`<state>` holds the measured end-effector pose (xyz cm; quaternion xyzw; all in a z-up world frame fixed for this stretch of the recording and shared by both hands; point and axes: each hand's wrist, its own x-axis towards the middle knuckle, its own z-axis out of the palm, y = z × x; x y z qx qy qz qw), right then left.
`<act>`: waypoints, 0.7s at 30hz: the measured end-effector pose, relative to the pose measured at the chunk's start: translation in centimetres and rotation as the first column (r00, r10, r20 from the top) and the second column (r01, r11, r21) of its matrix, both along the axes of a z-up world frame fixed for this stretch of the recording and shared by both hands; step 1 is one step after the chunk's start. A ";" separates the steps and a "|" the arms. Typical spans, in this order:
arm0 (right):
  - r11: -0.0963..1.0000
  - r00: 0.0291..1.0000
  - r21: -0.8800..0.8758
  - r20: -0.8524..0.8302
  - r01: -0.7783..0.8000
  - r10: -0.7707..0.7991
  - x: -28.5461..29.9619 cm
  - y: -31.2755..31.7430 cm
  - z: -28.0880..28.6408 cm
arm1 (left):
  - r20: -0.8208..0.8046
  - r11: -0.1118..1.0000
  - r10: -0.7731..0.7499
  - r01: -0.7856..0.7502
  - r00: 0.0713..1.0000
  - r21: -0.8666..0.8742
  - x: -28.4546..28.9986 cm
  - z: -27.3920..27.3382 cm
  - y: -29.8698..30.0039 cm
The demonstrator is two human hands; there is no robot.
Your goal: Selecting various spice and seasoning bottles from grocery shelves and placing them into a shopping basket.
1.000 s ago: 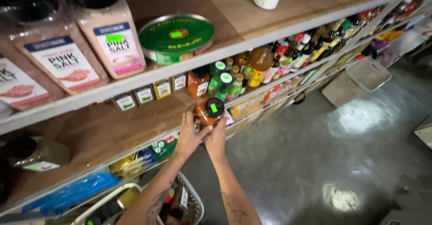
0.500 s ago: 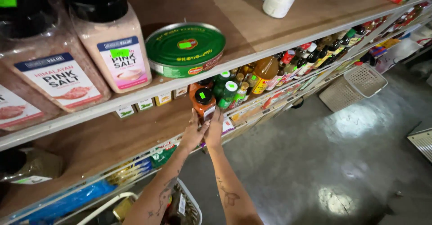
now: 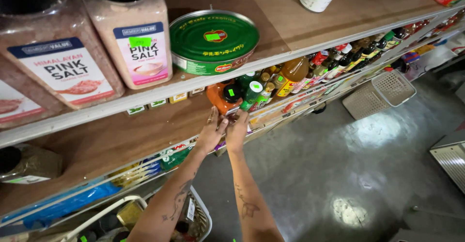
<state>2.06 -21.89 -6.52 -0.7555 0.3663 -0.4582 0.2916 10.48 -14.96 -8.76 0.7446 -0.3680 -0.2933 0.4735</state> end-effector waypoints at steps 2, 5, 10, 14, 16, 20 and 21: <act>0.999 1.000 -0.041 -0.025 0.011 -0.012 0.1 0.0 -0.2 | 0.020 0.999 0.000 0.001 1.000 -0.054 0.1 -1.1 -0.1; 0.998 1.000 -0.060 -0.020 0.013 -0.015 0.3 0.4 0.6 | 0.021 0.997 0.007 -0.005 1.000 -0.083 0.1 -0.6 0.1; 0.998 0.990 -0.014 0.128 -0.057 0.059 0.2 0.5 2.5 | -0.050 0.998 0.013 -0.016 0.999 -0.064 0.6 -0.3 0.7; 0.995 0.993 -0.080 0.099 -0.060 0.067 0.7 -0.7 8.3 | -0.022 0.986 0.026 -0.029 0.999 -0.166 0.5 -2.8 0.5; 0.986 0.997 -0.151 0.039 -0.066 0.073 2.1 -2.0 10.9 | 0.080 0.984 0.006 0.009 0.997 -0.178 -0.3 -2.0 0.9; 0.904 0.934 -0.355 -0.340 -0.239 0.113 7.2 -8.9 8.4 | 0.105 0.998 0.003 0.004 0.994 -0.065 -1.5 -0.6 1.5; 0.828 0.880 -0.461 -0.468 -0.320 0.079 8.7 -11.7 6.2 | 0.155 0.988 0.013 0.011 0.988 -0.153 -1.7 -1.5 1.5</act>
